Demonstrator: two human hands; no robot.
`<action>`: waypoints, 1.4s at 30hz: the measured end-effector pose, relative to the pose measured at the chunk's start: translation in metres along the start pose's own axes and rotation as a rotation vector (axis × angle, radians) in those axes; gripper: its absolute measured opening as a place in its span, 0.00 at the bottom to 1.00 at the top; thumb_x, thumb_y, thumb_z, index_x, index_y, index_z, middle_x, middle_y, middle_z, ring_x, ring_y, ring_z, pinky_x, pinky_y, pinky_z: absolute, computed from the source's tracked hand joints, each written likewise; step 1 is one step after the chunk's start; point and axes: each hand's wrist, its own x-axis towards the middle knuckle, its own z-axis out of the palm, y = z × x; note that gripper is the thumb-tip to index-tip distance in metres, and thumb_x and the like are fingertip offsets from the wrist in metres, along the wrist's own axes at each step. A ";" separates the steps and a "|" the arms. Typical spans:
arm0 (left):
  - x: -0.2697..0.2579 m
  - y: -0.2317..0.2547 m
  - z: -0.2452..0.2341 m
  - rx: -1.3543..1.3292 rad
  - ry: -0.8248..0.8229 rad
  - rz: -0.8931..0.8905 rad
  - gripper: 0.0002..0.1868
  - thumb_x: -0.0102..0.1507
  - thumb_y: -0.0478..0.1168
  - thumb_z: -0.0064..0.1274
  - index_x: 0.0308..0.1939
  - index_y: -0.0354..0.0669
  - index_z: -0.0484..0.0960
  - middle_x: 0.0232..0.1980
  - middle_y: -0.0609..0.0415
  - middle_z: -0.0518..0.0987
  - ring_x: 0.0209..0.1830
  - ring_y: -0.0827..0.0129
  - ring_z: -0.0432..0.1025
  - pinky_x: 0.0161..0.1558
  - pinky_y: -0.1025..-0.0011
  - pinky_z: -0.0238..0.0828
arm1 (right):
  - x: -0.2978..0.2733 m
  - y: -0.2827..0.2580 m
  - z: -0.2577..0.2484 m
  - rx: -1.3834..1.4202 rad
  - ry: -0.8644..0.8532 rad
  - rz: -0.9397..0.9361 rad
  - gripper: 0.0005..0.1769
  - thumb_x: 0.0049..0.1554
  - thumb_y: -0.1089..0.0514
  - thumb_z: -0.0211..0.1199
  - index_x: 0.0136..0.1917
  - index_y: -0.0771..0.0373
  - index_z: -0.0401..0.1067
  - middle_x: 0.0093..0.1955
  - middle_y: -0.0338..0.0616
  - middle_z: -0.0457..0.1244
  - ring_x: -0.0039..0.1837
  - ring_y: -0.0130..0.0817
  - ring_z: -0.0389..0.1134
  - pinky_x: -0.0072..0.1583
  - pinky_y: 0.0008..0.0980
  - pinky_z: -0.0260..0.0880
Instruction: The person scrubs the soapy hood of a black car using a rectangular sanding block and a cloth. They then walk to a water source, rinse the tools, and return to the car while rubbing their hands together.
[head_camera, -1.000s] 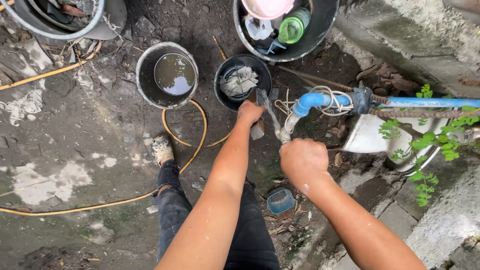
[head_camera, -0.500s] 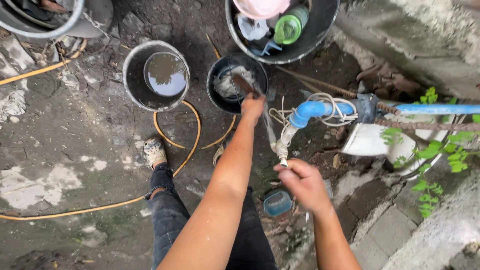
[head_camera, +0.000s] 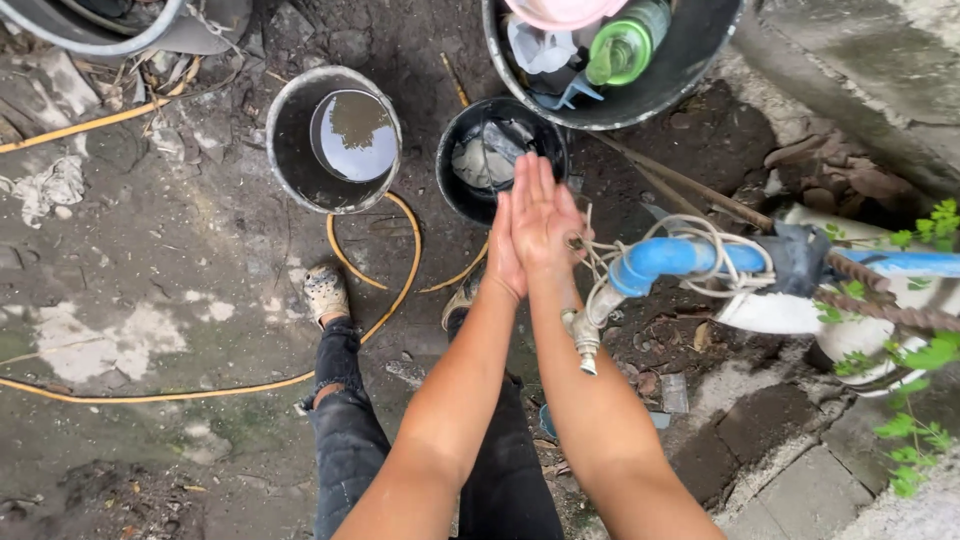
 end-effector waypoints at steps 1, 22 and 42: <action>-0.004 -0.005 -0.010 0.082 -0.042 -0.058 0.33 0.67 0.64 0.40 0.68 0.48 0.71 0.57 0.44 0.80 0.48 0.50 0.78 0.49 0.52 0.75 | 0.016 -0.006 -0.007 -0.118 -0.004 -0.053 0.31 0.64 0.58 0.51 0.78 0.71 0.56 0.78 0.61 0.57 0.81 0.54 0.54 0.78 0.51 0.56; 0.180 -0.043 -0.085 0.423 0.300 0.332 0.24 0.66 0.51 0.52 0.58 0.36 0.74 0.50 0.42 0.81 0.47 0.54 0.77 0.47 0.60 0.76 | -0.080 -0.053 -0.009 -1.466 0.337 -0.049 0.36 0.70 0.39 0.45 0.78 0.69 0.62 0.73 0.68 0.58 0.71 0.63 0.61 0.69 0.52 0.64; 0.059 -0.027 -0.109 0.741 0.240 -0.041 0.10 0.69 0.39 0.51 0.49 0.38 0.83 0.34 0.54 0.80 0.22 0.74 0.63 0.25 0.72 0.58 | -0.135 -0.058 0.043 -1.191 0.457 -0.075 0.30 0.62 0.47 0.49 0.73 0.62 0.61 0.67 0.53 0.65 0.64 0.45 0.69 0.59 0.42 0.73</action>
